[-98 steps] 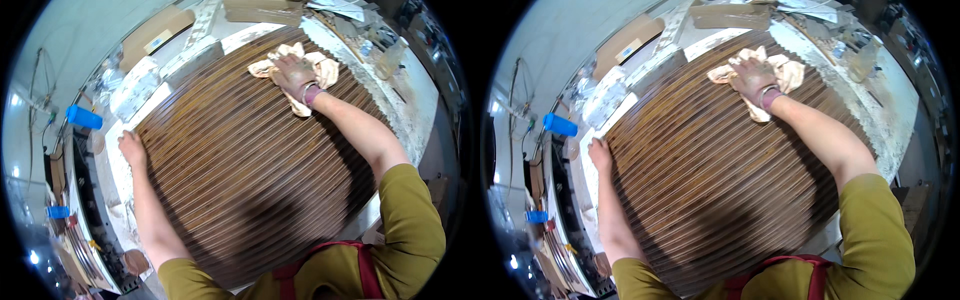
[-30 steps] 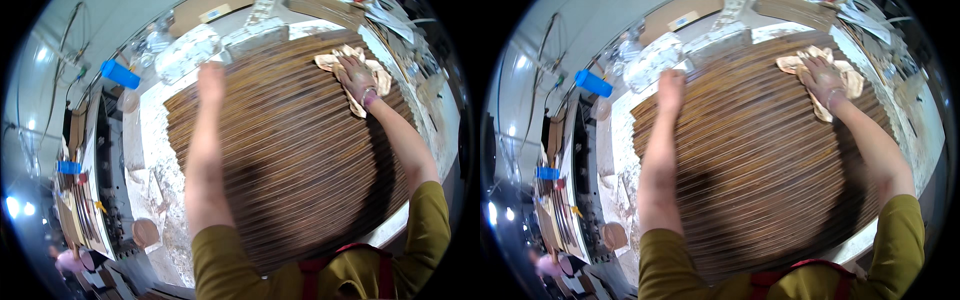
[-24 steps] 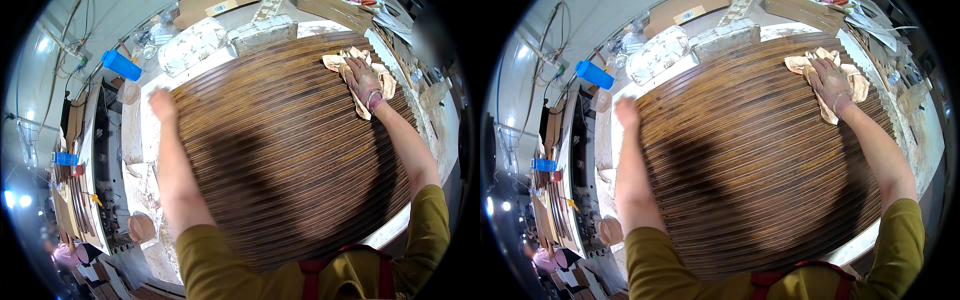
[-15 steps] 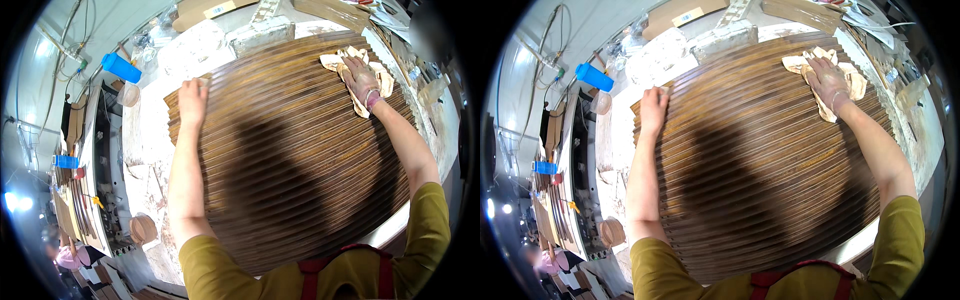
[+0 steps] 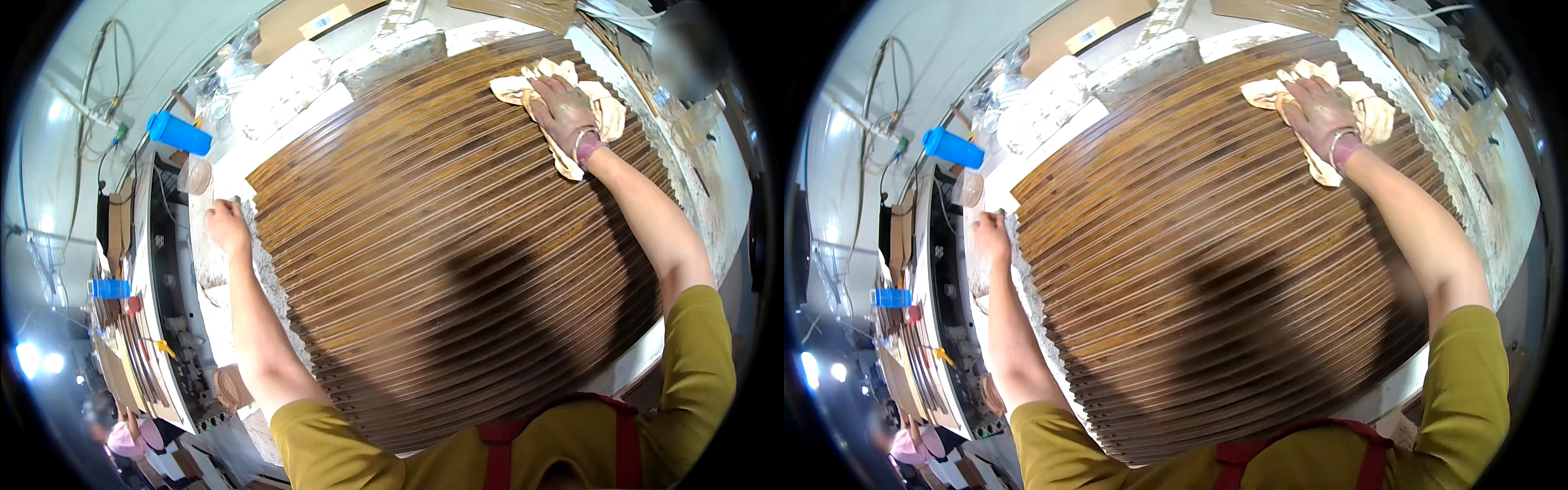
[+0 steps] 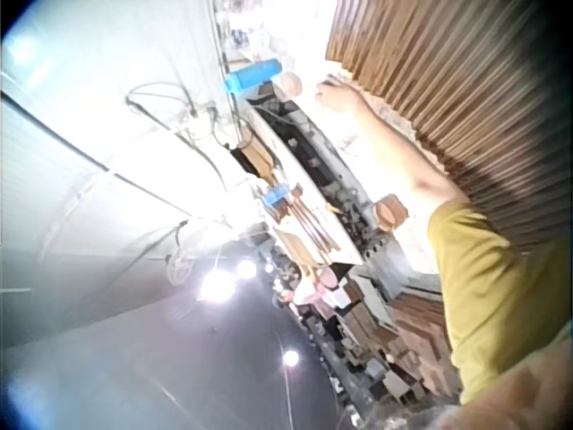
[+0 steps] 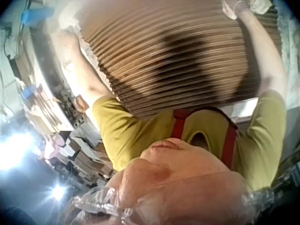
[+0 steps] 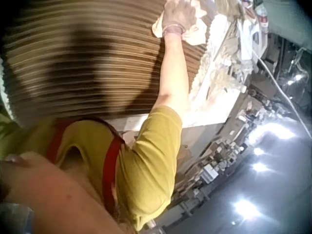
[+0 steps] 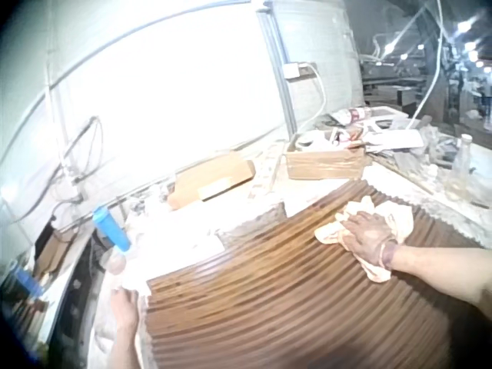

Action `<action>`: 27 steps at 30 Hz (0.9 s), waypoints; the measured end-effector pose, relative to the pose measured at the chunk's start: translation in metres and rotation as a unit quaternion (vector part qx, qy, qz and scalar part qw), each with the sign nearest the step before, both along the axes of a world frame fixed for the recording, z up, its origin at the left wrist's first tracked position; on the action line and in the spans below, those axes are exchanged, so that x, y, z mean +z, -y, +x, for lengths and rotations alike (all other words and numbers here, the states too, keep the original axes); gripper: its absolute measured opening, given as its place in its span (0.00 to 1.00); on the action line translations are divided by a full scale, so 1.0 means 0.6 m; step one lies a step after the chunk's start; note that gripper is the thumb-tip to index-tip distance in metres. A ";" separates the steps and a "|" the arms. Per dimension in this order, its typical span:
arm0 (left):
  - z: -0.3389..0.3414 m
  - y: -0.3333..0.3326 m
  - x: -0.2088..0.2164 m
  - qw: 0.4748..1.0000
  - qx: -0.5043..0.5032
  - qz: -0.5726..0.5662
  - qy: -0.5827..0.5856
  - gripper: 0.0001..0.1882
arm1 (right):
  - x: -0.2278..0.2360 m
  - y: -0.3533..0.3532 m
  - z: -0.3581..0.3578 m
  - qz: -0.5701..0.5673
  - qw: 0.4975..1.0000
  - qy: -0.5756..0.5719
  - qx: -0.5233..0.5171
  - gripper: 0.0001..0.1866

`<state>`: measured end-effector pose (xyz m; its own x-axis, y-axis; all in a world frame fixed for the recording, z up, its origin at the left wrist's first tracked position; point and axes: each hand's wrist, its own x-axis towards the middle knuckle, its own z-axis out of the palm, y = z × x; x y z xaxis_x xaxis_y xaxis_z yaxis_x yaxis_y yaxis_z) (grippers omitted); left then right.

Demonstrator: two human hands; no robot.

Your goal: The person applies a liquid finish to a panel of wood slats using a cloth and then rubs the surface with a small wooden block.

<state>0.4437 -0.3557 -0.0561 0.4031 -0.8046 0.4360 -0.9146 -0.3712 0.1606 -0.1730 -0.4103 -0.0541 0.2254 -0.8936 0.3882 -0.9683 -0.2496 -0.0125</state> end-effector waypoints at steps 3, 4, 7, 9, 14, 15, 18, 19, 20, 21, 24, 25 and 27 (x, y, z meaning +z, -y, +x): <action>-0.125 0.063 0.036 0.975 -0.169 -0.102 -0.107 0.12 | 0.003 0.002 0.009 -0.013 1.000 -0.011 -0.002 0.24; -0.239 0.081 0.060 0.955 -0.219 -0.084 -0.180 0.12 | -0.002 0.002 0.003 -0.016 1.000 -0.010 -0.005 0.24; -0.477 0.132 0.072 0.934 -0.298 -0.045 -0.191 0.14 | 0.018 -0.001 0.017 -0.018 0.999 0.011 0.025 0.24; -0.564 0.186 0.019 0.939 -0.327 -0.064 -0.082 0.13 | 0.013 -0.001 0.006 -0.023 0.999 0.028 0.028 0.24; -0.422 0.141 0.007 0.962 -0.271 -0.031 -0.007 0.10 | 0.004 -0.001 -0.009 0.012 1.000 0.016 0.009 0.24; -0.324 0.127 -0.006 0.973 -0.228 0.009 0.026 0.09 | 0.009 -0.003 -0.011 0.014 1.000 0.012 0.006 0.24; -0.001 0.009 -0.028 0.984 -0.136 -0.114 0.004 0.10 | 0.011 -0.001 0.016 0.013 1.000 -0.003 0.005 0.23; 0.057 -0.007 -0.010 0.999 0.022 -0.014 -0.045 0.12 | 0.010 0.000 0.015 0.021 1.000 0.001 0.002 0.22; 0.021 -0.020 0.025 0.996 0.062 -0.043 -0.037 0.13 | 0.008 0.000 0.007 0.024 1.000 -0.005 -0.006 0.23; -0.011 -0.021 0.037 0.995 -0.015 -0.064 -0.079 0.13 | 0.010 -0.001 0.006 0.024 1.000 -0.007 -0.008 0.24; -0.173 -0.015 0.047 0.961 -0.244 -0.067 -0.113 0.12 | 0.000 0.005 0.000 0.031 0.999 -0.019 -0.019 0.26; -0.228 -0.031 0.049 0.947 -0.312 -0.038 -0.067 0.10 | 0.001 0.006 -0.010 0.030 0.999 -0.030 -0.027 0.26; -0.169 -0.041 -0.012 0.957 -0.261 -0.109 -0.063 0.08 | 0.019 -0.003 0.003 0.060 0.998 0.012 -0.017 0.28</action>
<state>0.3422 -0.3312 -0.0631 0.0328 -0.8059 0.5911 -0.9344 0.1853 0.3044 -0.1713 -0.4086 -0.0429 0.1859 -0.9412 0.2820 -0.9754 -0.2115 -0.0628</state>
